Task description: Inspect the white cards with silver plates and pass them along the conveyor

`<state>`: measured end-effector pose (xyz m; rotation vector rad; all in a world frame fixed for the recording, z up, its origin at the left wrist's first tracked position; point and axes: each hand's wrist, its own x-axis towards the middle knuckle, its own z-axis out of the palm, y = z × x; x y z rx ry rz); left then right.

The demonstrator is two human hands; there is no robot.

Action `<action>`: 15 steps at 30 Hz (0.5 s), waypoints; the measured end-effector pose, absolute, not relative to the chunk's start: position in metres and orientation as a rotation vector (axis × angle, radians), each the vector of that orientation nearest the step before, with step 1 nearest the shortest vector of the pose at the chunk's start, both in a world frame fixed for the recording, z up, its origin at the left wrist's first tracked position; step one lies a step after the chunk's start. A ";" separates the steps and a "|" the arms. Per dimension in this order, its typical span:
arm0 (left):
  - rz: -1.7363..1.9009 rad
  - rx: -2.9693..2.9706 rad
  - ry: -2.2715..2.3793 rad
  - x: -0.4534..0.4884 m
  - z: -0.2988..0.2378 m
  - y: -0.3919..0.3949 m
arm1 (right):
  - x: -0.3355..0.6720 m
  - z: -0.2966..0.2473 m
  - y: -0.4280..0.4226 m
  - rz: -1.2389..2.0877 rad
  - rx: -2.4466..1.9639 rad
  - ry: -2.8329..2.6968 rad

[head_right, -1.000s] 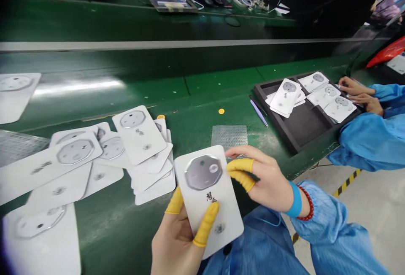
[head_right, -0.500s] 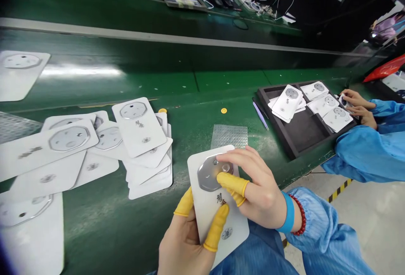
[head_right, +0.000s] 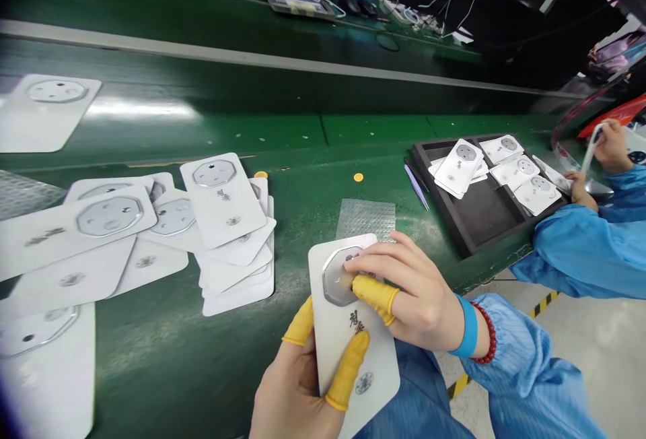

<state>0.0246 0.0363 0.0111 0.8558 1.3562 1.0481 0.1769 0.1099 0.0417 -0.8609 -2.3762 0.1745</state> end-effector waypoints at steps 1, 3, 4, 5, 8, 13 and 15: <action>1.050 0.861 1.370 0.026 0.009 0.035 | 0.178 0.042 0.109 0.148 -0.852 -2.403; 1.059 0.884 1.409 0.030 0.002 0.030 | 0.180 0.043 0.107 0.140 -0.859 -2.436; 1.064 0.910 1.424 0.032 -0.001 0.028 | 0.181 0.044 0.107 0.167 -0.882 -2.436; 1.068 0.943 1.431 0.034 -0.004 0.026 | 0.183 0.045 0.107 0.218 -0.906 -2.424; 1.066 1.003 1.408 0.037 -0.009 0.024 | 0.187 0.047 0.112 0.457 -0.937 -2.356; 1.075 0.862 1.336 0.032 0.002 0.029 | 0.186 0.052 0.122 0.595 -0.843 -2.330; 1.089 0.811 1.320 0.029 0.008 0.032 | 0.185 0.052 0.122 0.434 -0.784 -2.403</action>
